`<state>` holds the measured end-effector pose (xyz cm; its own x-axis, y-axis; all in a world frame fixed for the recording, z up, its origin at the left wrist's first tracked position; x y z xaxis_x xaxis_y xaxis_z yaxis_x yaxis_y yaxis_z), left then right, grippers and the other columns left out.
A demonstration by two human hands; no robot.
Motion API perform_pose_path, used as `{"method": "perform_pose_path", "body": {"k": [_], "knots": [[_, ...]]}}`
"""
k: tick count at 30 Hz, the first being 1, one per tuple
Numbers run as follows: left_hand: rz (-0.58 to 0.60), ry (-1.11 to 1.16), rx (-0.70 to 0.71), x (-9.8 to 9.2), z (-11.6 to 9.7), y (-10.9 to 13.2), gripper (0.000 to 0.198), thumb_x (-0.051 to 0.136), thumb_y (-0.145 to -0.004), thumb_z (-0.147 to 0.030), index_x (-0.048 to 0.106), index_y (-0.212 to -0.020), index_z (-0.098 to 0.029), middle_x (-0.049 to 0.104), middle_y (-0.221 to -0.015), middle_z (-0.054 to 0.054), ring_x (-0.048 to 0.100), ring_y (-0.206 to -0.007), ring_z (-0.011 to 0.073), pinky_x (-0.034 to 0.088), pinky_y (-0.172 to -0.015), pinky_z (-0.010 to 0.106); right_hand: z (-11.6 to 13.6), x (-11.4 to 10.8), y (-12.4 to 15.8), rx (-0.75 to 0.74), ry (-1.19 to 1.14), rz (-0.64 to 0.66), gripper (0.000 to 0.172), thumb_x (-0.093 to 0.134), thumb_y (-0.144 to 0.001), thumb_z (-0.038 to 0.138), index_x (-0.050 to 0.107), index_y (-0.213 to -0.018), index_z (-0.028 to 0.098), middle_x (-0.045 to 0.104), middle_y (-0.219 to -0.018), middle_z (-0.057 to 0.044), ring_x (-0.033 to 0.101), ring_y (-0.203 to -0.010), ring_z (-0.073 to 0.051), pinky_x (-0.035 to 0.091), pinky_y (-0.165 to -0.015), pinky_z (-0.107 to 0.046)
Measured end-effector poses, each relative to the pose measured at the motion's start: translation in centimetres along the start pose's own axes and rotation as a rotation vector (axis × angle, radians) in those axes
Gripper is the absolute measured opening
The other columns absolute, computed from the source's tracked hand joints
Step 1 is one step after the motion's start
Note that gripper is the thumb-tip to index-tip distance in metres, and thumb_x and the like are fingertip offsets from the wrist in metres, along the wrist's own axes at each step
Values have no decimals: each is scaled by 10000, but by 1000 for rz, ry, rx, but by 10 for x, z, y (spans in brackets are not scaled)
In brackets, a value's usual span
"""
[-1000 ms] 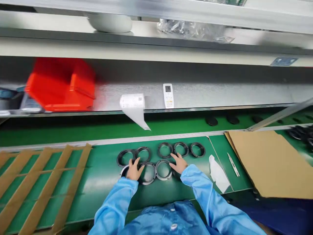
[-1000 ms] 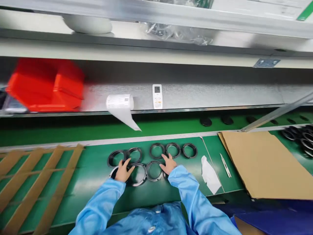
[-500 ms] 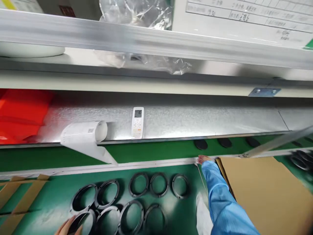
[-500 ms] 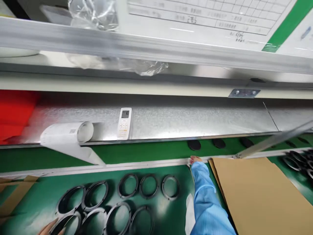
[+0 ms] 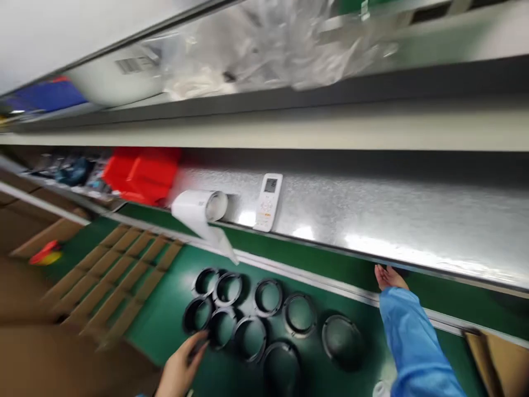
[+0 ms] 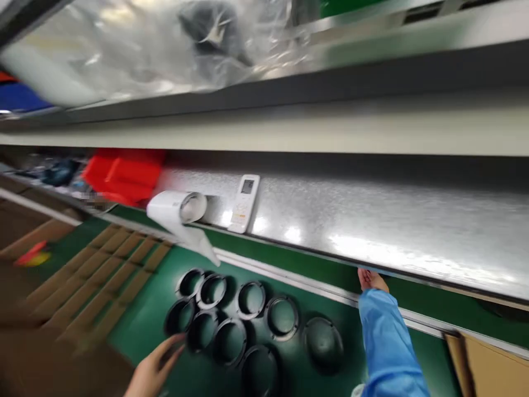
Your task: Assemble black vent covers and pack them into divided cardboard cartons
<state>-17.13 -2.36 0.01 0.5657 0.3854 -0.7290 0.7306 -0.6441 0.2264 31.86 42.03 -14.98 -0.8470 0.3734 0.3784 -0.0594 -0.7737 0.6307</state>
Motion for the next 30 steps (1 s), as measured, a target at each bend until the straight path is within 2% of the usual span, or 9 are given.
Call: {"method": "perform_pose_path", "body": {"k": [3, 8, 10, 14, 16, 18, 23, 26, 30], "knots": [[133, 224, -64, 32, -28, 14, 461, 747, -619, -600, 748, -888, -226, 765, -960, 87, 700, -910, 297, 547, -932, 458, -81, 47, 63, 229, -41, 107, 145, 534, -955, 129, 607, -830, 148, 670, -770, -23, 681, -653, -75, 615, -681, -156], [543, 974, -128, 79, -50, 26, 882, 899, -597, -421, 525, -1391, -329, 438, -1528, 118, 474, -1349, 328, 438, -1053, 505, -222, 120, 257, 657, -18, 472, 172, 819, -752, 142, 667, -830, 126, 722, -788, -45, 674, -623, -101, 613, -596, -185], [615, 1224, -126, 79, -51, 32, 943, 874, -637, -441, 418, -1461, -389, 345, -1591, 92, 420, -1395, 335, 434, -1053, 519, -257, 140, 331, 739, 45, 582, 272, 899, -667, 219, 674, -801, 145, 733, -798, -43, 680, -637, -110, 604, -579, -190], [722, 1487, -214, 63, -38, 40, 871, 705, -706, -700, 518, -1409, -222, 554, -1418, 170, 524, -1289, 391, 434, -1038, 582, -284, 171, 426, 760, 280, 900, 427, 842, -713, 509, 695, -884, 147, 741, -919, -87, 681, -695, -119, 580, -577, -206], [785, 1574, -212, 47, -30, 40, 909, 625, -710, -792, 533, -1394, -200, 574, -1397, 173, 511, -1300, 405, 403, -1055, 616, -278, 180, 450, 654, 553, 1123, 508, 717, -787, 635, 699, -908, 142, 728, -897, -108, 662, -651, -138, 527, -481, -215], [813, 1636, -176, 29, -23, 38, 904, 579, -730, -820, 546, -1379, -192, 566, -1412, 168, 479, -1335, 396, 362, -1092, 615, -259, 193, 454, 286, 814, 1218, 531, 593, -863, 665, 720, -960, 159, 707, -886, -108, 646, -654, -162, 506, -467, -246], [986, 1691, -212, 4, -7, 46, 963, 478, -733, -873, 515, -1408, -186, 494, -1482, 184, 429, -1373, 409, 282, -1122, 650, -211, 237, 449, -960, 1192, 947, 387, 449, -980, 514, 728, -1179, 334, 554, -1331, -89, 463, -1245, -309, 423, -1069, -534], [988, 1712, -226, -5, 8, 48, 906, 520, -754, -829, 509, -1406, -200, 521, -1450, 194, 494, -1311, 418, 274, -1099, 689, -239, 251, 447, -1061, 1355, 961, 425, 373, -1006, 490, 722, -1197, 339, 518, -1383, -72, 387, -1293, -317, 369, -1110, -566], [966, 1714, -218, -15, 29, 46, 836, 603, -779, -745, 495, -1412, -210, 558, -1401, 206, 542, -1255, 419, 293, -1064, 714, -273, 262, 447, -839, 1344, 1080, 560, 261, -1019, 538, 758, -1122, 302, 543, -1365, -78, 395, -1309, -300, 355, -1133, -549]]}}
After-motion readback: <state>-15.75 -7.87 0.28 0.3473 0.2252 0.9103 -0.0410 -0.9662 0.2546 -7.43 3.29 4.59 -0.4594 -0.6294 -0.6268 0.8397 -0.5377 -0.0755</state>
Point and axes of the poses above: each hand's wrist, its own y-axis away from the middle knuckle, its own x-axis out of the palm, z = x × y, the point moved 6 cm from there along -y, towards the middle knuckle
